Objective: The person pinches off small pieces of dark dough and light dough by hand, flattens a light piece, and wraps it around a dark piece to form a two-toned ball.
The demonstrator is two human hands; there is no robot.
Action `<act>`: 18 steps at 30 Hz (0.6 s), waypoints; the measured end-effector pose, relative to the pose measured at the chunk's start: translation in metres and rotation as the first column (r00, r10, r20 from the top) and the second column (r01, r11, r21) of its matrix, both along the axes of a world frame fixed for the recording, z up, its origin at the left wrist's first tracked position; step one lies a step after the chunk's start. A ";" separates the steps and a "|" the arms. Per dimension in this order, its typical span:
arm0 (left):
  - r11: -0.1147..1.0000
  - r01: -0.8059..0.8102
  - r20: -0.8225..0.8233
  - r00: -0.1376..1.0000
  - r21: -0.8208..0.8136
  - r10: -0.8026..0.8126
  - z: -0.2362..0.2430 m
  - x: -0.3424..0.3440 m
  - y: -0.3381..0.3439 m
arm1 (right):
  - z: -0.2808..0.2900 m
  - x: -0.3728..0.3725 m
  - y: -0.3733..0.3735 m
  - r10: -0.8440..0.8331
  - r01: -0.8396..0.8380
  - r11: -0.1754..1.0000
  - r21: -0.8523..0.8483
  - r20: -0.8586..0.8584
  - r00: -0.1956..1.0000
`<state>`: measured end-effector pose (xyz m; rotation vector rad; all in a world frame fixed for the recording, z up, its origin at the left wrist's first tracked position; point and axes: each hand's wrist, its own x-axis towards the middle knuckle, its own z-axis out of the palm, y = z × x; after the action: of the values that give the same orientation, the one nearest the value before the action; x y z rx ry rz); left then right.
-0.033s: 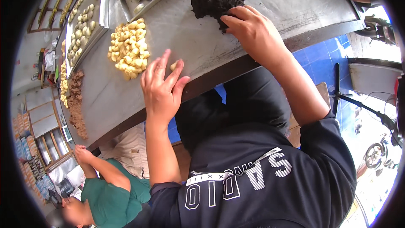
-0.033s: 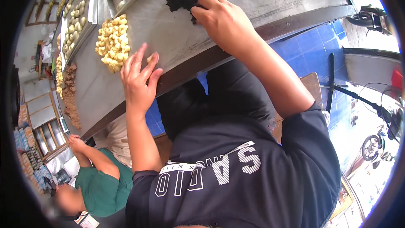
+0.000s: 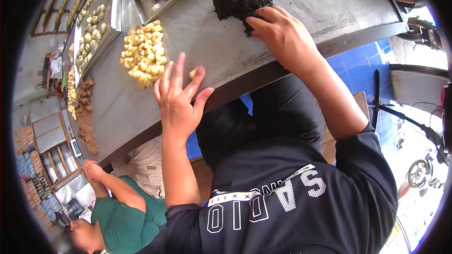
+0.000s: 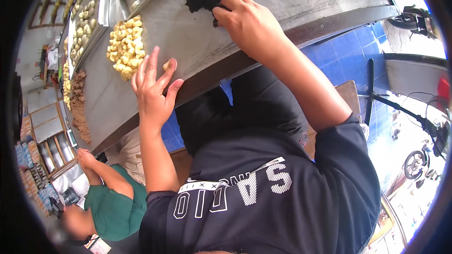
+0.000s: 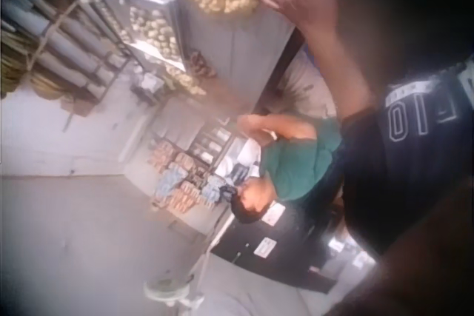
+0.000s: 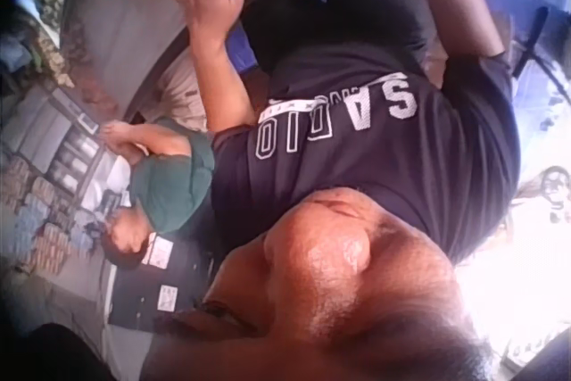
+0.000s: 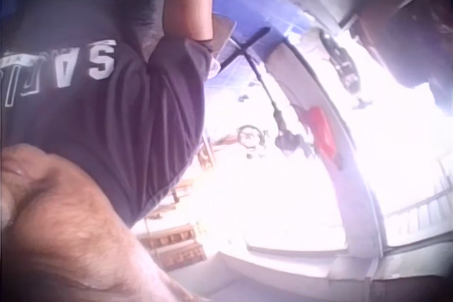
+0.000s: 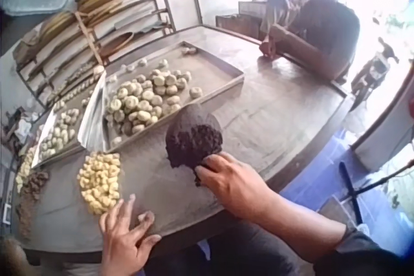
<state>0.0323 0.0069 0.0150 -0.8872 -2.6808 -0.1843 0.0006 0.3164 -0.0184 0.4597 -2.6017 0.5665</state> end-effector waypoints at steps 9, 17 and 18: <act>0.947 0.223 -0.312 0.939 0.231 -0.145 -0.026 -0.112 0.061 | 0.019 -0.005 -0.018 0.031 -0.031 1.000 0.004 0.024 0.999; 0.910 0.294 -0.455 0.880 0.293 -0.138 -0.029 -0.111 0.065 | 0.012 0.001 0.003 0.040 -0.040 0.999 -0.005 -0.072 0.997; 0.879 0.414 -0.450 0.848 0.237 -0.278 -0.028 -0.100 0.069 | 0.004 -0.004 0.007 0.078 -0.081 0.996 -0.038 -0.086 0.993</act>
<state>-0.0681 0.0761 -0.0133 -1.1543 -2.0112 -0.4587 -0.0030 0.3235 -0.0146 0.5637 -2.4955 0.6131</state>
